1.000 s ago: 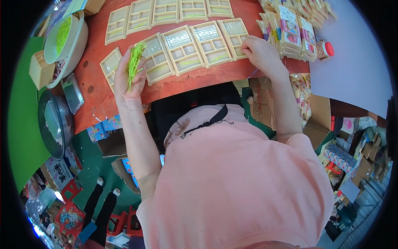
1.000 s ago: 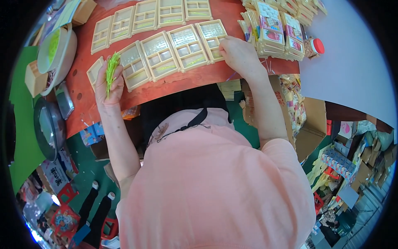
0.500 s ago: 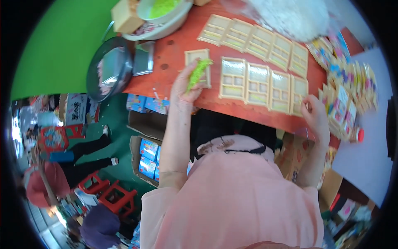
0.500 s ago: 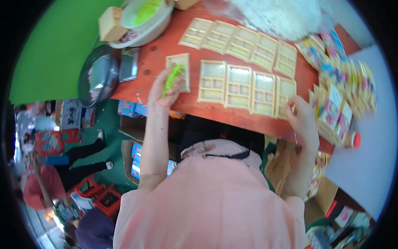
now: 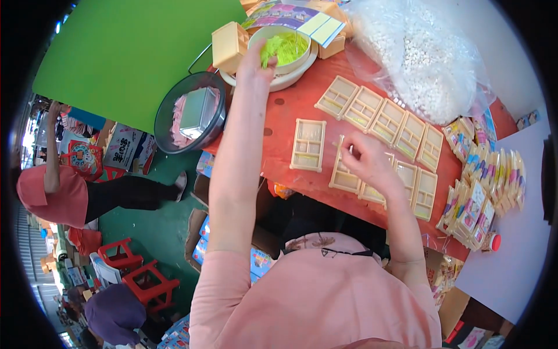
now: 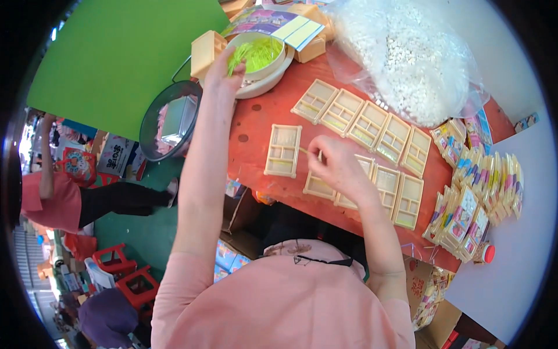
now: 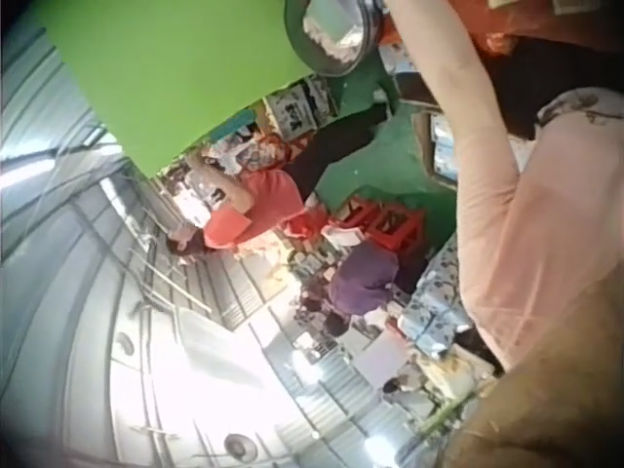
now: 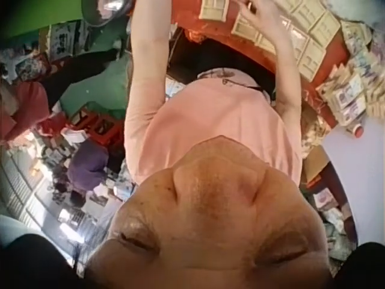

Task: Packaging small incense or ritual items into wooden frames and applying labels.

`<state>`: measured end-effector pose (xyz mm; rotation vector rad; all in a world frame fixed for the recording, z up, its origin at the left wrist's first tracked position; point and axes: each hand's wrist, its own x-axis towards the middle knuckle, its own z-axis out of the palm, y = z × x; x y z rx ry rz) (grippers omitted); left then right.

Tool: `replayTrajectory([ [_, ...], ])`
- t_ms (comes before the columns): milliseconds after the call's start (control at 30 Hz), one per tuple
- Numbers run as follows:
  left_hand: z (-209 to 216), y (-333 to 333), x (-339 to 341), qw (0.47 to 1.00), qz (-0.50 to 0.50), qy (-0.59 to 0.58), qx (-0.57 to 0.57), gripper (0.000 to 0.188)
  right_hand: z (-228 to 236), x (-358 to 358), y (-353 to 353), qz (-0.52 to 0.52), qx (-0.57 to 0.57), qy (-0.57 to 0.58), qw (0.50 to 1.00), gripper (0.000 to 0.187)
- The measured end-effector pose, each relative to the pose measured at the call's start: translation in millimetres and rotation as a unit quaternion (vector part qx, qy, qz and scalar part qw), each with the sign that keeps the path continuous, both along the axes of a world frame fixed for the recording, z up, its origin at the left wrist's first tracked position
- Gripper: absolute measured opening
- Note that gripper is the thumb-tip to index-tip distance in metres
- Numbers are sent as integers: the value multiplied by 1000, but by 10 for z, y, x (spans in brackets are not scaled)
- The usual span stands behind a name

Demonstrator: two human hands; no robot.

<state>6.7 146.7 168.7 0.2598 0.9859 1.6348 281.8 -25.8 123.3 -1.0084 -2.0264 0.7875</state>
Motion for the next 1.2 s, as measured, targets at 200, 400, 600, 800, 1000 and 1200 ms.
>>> replayTrajectory([
  [200,13,520,-213,972,-31,232,-31,38,91,-228,272,8,-36,-14,999,9],
  [400,137,547,-484,883,-155,439,-64,43,161,-654,1209,-31,21,26,999,11],
  [600,116,696,-458,759,-176,624,54,29,230,-1299,2191,-121,53,4,991,26],
  [800,12,246,-368,702,96,692,141,36,-98,-1403,2135,-108,209,62,970,28],
  [1000,-372,-869,-1469,654,397,630,134,10,21,-550,1213,-30,-39,61,997,20],
  [1200,-879,-1506,-3110,565,-41,789,-238,35,-6,77,826,-72,-170,-5,983,23],
])
